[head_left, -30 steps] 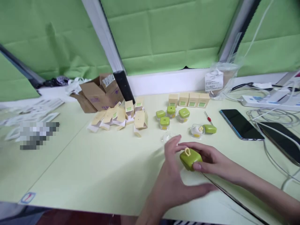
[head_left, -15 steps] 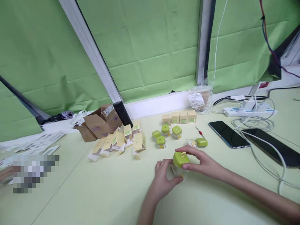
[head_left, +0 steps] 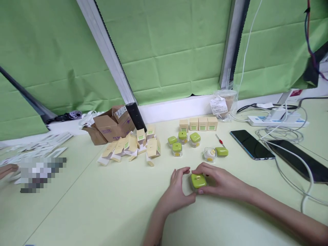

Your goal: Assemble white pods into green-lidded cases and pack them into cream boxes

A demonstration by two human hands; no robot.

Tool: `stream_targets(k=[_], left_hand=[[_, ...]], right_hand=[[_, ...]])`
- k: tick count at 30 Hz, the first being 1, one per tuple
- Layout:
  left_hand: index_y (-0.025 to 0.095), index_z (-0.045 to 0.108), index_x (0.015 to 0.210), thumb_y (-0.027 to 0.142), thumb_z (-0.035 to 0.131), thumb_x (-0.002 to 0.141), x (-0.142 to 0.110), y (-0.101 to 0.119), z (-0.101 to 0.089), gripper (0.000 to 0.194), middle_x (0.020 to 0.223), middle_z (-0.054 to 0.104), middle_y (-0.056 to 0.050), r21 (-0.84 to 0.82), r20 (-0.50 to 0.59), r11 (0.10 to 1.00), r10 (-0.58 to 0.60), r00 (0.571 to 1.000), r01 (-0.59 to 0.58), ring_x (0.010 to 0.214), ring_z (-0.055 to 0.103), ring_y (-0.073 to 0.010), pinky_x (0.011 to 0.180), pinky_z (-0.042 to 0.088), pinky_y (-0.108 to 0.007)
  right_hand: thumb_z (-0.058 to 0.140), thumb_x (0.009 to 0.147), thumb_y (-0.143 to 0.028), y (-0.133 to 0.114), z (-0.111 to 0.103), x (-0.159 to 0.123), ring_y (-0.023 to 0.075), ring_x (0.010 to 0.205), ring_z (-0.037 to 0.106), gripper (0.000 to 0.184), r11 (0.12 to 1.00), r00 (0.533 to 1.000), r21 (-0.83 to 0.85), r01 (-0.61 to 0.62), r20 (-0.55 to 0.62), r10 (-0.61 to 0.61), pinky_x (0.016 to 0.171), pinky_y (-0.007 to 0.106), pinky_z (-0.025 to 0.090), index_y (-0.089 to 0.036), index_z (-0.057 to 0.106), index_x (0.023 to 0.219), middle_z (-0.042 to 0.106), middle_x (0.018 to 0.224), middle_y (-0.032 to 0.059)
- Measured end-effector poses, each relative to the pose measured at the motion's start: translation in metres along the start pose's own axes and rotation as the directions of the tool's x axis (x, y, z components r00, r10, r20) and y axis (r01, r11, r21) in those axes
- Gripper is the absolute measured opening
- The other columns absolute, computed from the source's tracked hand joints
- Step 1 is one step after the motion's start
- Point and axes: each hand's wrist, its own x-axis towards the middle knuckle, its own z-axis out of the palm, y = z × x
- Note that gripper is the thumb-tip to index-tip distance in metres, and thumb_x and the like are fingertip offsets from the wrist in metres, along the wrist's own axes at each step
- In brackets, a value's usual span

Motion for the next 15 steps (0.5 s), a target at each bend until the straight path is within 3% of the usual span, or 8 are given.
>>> stream_targets(k=[1, 3, 5, 7, 10, 15], left_hand=[[0.022, 0.037, 0.132, 0.015, 0.061, 0.067, 0.001, 0.001, -0.008, 0.070, 0.135, 0.045, -0.010, 0.036, -0.029, 0.999, 0.000, 1.000, 0.001, 0.128, 0.039, -0.0242, 0.107, 0.030, -0.040], [0.023, 0.040, 0.130, 0.011, 0.055, 0.069, 0.010, 0.003, -0.027, 0.064, 0.134, 0.047, -0.008, 0.169, -0.206, 0.984, -0.017, 0.978, 0.053, 0.126, 0.040, -0.0225, 0.106, 0.032, -0.037], [0.021, 0.050, 0.119, 0.015, 0.054, 0.073, 0.026, 0.004, -0.050, 0.046, 0.129, 0.049, -0.010, 0.290, -0.485, 0.932, -0.054, 0.873, 0.219, 0.127, 0.037, -0.0285, 0.107, 0.025, -0.045], [0.014, 0.052, 0.114, 0.018, 0.052, 0.076, 0.046, 0.003, -0.070, 0.039, 0.132, 0.043, -0.019, 0.289, -0.622, 0.902, -0.078, 0.779, 0.321, 0.131, 0.026, -0.0382, 0.106, 0.015, -0.057], [0.011, 0.055, 0.104, 0.019, 0.055, 0.073, 0.068, -0.003, -0.087, 0.031, 0.124, 0.047, -0.024, 0.236, -0.690, 0.896, -0.117, 0.715, 0.375, 0.128, 0.028, -0.0442, 0.102, 0.017, -0.061], [0.015, 0.057, 0.098, 0.021, 0.060, 0.068, 0.062, -0.014, -0.086, 0.031, 0.117, 0.054, -0.020, 0.087, -0.686, 0.949, -0.164, 0.709, 0.303, 0.121, 0.043, -0.0389, 0.099, 0.030, -0.053]], right_hand=[[0.066, 0.078, -0.043, 0.001, 0.000, 0.000, 0.0226, 0.096, 0.060, 0.042, 1.000, 1.000, -0.014, -0.016, 0.008, 0.016, 0.080, 0.033, 0.048, -0.023, 0.058, 0.114, 0.061, 0.109, 0.0056], [0.067, 0.077, -0.045, 0.001, 0.001, 0.000, 0.0232, 0.095, 0.061, 0.045, 0.998, 0.999, -0.043, -0.044, 0.017, 0.045, 0.079, 0.033, 0.048, -0.022, 0.057, 0.114, 0.063, 0.108, 0.0054], [0.068, 0.075, -0.045, 0.000, 0.001, 0.001, 0.0240, 0.097, 0.061, 0.048, 0.996, 0.998, -0.071, -0.058, 0.026, 0.060, 0.081, 0.034, 0.048, -0.021, 0.057, 0.115, 0.063, 0.109, 0.0059], [0.067, 0.077, -0.042, -0.002, 0.002, 0.000, 0.0243, 0.100, 0.060, 0.048, 0.994, 0.998, -0.093, -0.056, 0.026, 0.058, 0.082, 0.034, 0.048, -0.020, 0.056, 0.119, 0.063, 0.110, 0.0067], [0.061, 0.081, -0.036, -0.006, 0.005, -0.002, 0.0248, 0.100, 0.060, 0.045, 0.989, 1.000, -0.143, -0.028, 0.005, 0.029, 0.082, 0.036, 0.048, -0.019, 0.054, 0.122, 0.063, 0.110, 0.0079], [0.061, 0.078, -0.032, -0.008, 0.009, -0.004, 0.0262, 0.096, 0.062, 0.043, 0.984, 0.999, -0.180, -0.018, -0.039, 0.011, 0.078, 0.038, 0.049, -0.020, 0.055, 0.119, 0.064, 0.107, 0.0072]])
